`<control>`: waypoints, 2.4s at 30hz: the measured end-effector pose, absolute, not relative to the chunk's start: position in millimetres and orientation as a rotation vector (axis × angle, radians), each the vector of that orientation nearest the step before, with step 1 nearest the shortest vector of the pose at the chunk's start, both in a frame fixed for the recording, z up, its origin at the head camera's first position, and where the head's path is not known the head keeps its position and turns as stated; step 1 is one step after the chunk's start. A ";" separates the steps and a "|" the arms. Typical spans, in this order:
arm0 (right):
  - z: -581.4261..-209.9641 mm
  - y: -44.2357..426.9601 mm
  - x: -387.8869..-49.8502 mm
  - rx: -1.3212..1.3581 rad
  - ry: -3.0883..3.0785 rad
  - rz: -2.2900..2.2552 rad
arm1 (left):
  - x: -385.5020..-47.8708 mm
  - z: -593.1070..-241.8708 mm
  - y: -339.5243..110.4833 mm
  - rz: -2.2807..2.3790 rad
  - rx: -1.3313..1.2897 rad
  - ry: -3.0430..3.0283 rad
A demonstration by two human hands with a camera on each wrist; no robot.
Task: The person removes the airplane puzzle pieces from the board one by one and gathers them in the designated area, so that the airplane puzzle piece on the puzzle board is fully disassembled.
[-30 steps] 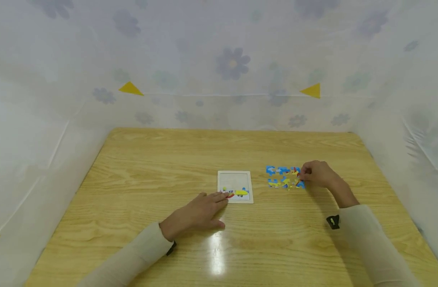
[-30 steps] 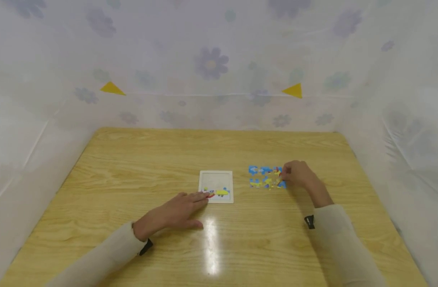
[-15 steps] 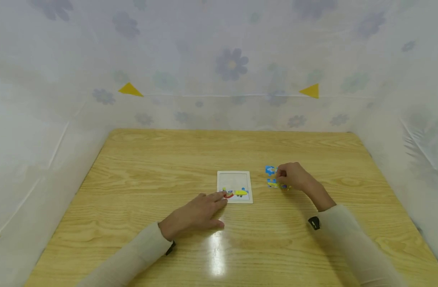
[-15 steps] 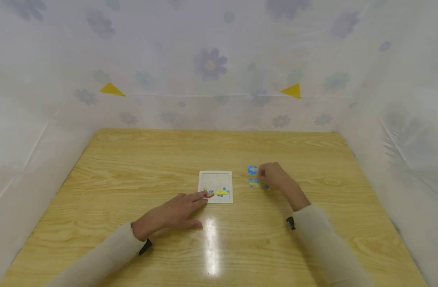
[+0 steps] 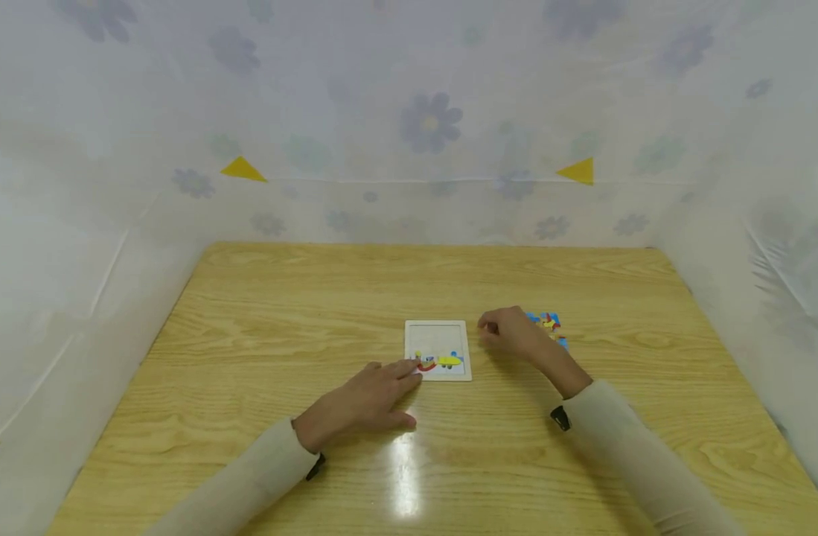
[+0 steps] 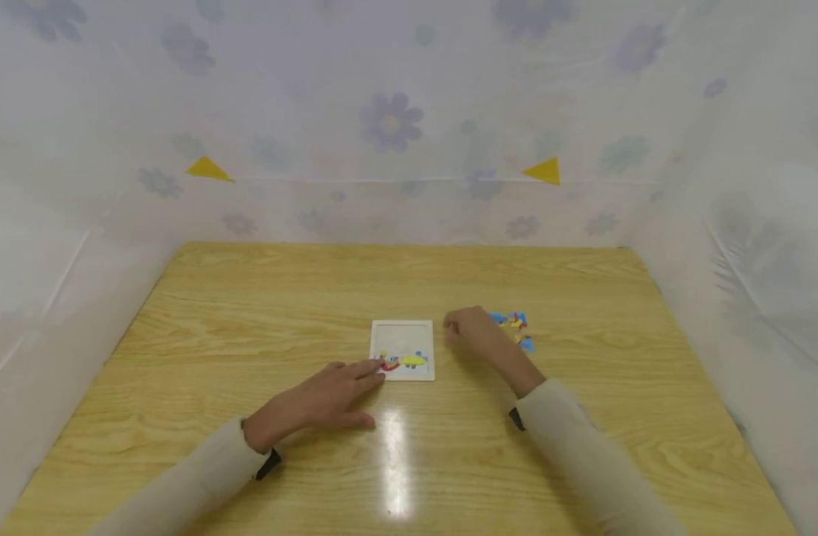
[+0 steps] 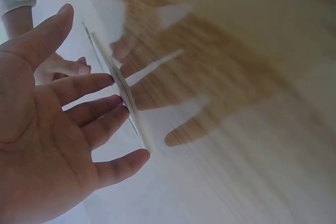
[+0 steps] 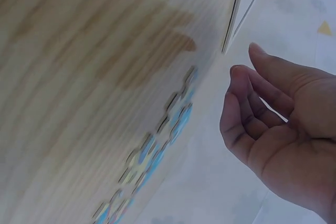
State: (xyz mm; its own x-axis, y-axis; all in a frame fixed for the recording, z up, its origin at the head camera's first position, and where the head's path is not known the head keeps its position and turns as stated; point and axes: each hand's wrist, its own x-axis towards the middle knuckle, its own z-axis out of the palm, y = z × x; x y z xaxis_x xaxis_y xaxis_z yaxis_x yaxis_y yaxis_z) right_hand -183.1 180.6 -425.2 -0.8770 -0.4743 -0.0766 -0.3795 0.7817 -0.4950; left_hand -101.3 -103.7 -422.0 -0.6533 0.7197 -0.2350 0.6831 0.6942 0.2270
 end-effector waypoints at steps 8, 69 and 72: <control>-420.3 154.2 -178.8 -0.707 2.739 -0.754 | -99.8 -422.7 -107.5 0.140 1.092 2.624; -429.1 92.1 -170.7 -0.885 2.515 -0.685 | -102.1 -416.4 -115.0 0.158 1.071 2.608; -428.9 91.9 -171.7 -0.884 2.511 -0.683 | -102.2 -414.5 -114.3 0.153 1.059 2.600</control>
